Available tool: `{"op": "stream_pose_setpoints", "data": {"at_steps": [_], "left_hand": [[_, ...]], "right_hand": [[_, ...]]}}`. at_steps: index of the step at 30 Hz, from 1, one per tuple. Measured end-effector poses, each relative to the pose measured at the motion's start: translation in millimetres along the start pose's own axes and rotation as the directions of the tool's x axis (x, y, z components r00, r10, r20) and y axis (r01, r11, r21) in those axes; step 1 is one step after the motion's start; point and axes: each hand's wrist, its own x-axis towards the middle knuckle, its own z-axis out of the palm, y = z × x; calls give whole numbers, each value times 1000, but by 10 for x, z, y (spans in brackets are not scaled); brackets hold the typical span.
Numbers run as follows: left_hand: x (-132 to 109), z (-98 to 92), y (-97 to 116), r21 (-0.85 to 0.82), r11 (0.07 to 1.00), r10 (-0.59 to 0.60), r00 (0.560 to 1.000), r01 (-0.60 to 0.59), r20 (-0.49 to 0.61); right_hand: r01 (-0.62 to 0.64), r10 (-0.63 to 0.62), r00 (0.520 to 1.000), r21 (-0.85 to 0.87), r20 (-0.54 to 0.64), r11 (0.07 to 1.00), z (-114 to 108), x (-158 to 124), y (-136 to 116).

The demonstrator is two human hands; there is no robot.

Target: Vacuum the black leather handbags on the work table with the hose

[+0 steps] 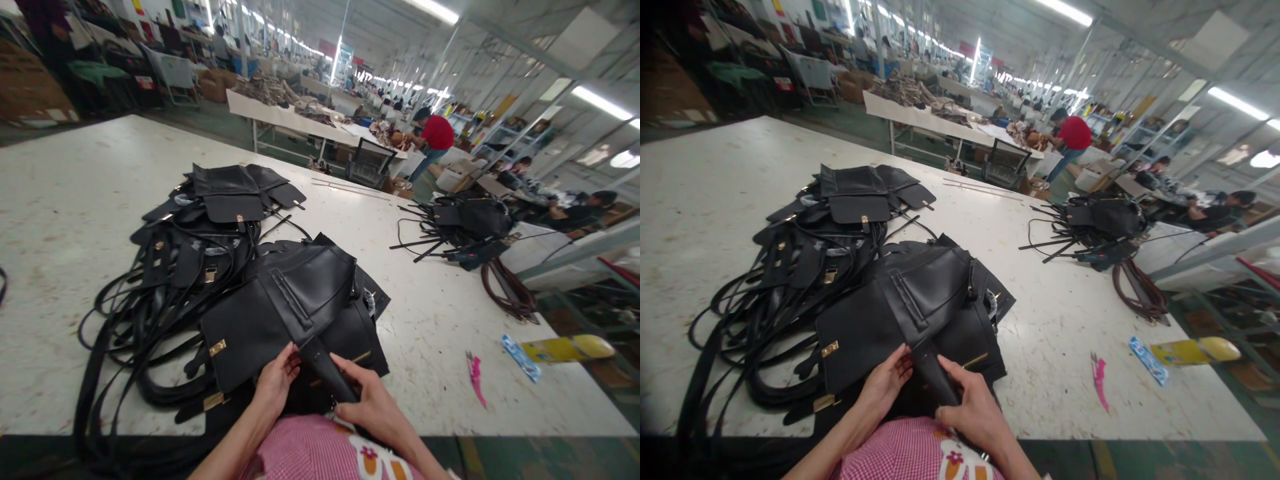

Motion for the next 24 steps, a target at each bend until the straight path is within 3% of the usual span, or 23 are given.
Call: {"op": "stream_pose_setpoints", "data": {"at_steps": [4,8,11,14,18,24], "left_hand": [[-22,-50,-13,-58,998,-3,998,6,59],[-48,-66,15,-106,993,-26,989,41,147],[-46,26,45,-184,980,-43,981,78,190],[7,212,76,-309,949,-18,987,68,161],[111,416,80,-412,910,70,997,-47,40],[104,273,-20,-401,910,96,995,-103,-38]], "right_hand": [[36,-37,999,-38,-18,999,68,118,-1],[60,-57,998,86,-36,994,82,204,-46],[26,-24,999,134,-21,991,49,202,-72],[-6,5,1000,105,7,994,7,179,-80],[5,-4,1000,83,-5,997,3,222,-87],[27,-25,999,59,-30,998,28,346,-179]]}}
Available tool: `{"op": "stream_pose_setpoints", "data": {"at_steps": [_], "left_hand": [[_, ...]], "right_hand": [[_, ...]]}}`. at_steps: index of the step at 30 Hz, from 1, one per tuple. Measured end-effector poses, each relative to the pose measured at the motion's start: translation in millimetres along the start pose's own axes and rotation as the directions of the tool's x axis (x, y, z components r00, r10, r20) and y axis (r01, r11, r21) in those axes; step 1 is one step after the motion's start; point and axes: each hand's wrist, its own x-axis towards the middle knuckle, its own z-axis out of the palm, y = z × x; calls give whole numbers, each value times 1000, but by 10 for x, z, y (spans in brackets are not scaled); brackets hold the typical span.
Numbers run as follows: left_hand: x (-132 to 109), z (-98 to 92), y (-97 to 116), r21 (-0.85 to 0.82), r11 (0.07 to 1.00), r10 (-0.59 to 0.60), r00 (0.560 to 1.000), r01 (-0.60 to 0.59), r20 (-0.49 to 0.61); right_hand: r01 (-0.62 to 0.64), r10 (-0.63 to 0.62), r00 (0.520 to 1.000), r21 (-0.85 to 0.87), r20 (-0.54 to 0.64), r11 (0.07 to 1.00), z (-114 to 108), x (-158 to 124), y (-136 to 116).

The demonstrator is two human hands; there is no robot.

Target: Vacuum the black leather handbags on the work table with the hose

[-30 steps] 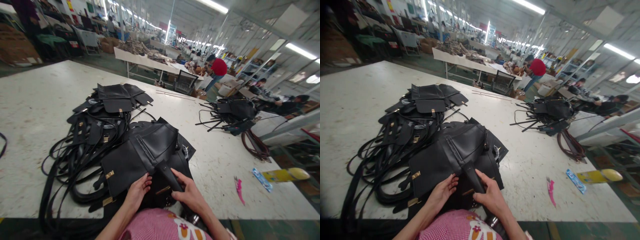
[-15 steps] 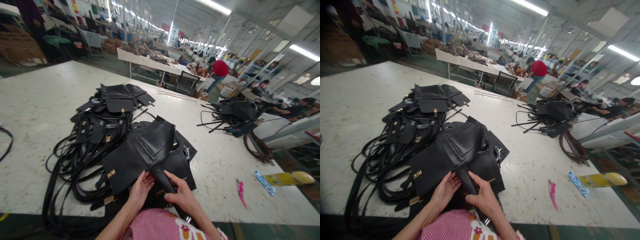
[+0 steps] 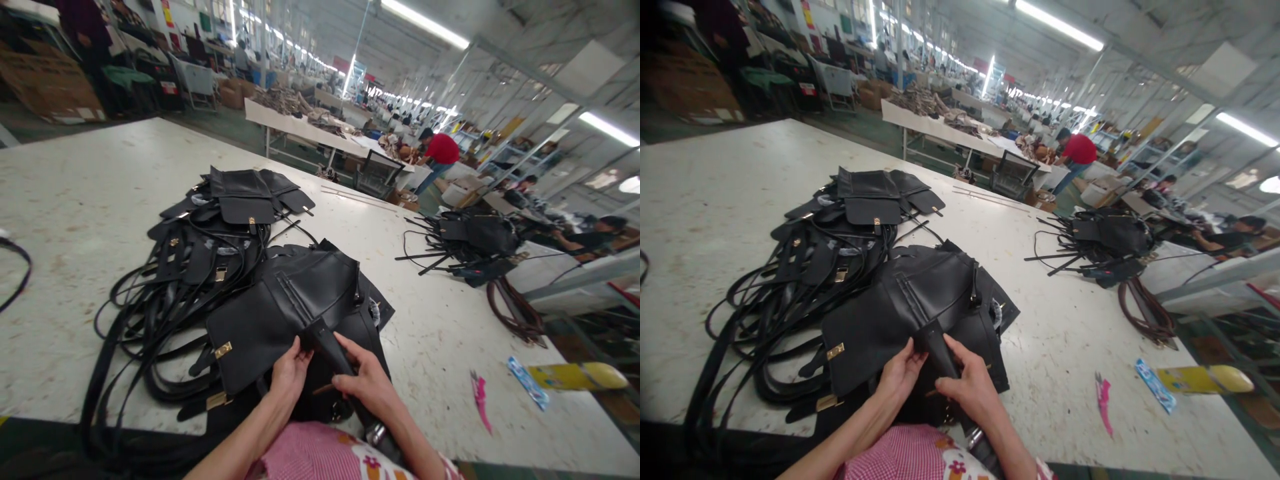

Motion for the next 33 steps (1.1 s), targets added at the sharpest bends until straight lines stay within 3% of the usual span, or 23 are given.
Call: {"op": "stream_pose_setpoints", "data": {"at_steps": [6,11,17,24,28,29,31,33], "left_hand": [[-38,-186,0,92,994,58,998,-55,-30],[-46,-245,1,150,987,54,998,-49,-30],[-94,-410,26,277,961,0,1000,4,-17],[-189,-470,113,314,949,-8,999,21,-42],[-213,-548,186,313,949,-22,998,37,-50],[-235,-586,203,321,944,-55,996,73,-64],[-316,-664,254,404,886,-228,972,228,-48],[-432,-706,363,607,730,-444,893,314,72]], "right_hand": [[-1,8,998,-99,68,995,18,55,-100],[38,-37,999,-202,7,979,104,198,-99],[27,-18,998,-154,55,988,164,340,-49],[-7,17,999,-185,51,983,399,999,-155],[67,-70,998,-245,-1,967,651,1447,-334],[86,-93,995,-246,-17,965,690,1509,-380],[122,-137,989,-226,-53,967,701,1535,-463],[153,-175,979,-193,-103,969,620,1423,-520]]}}
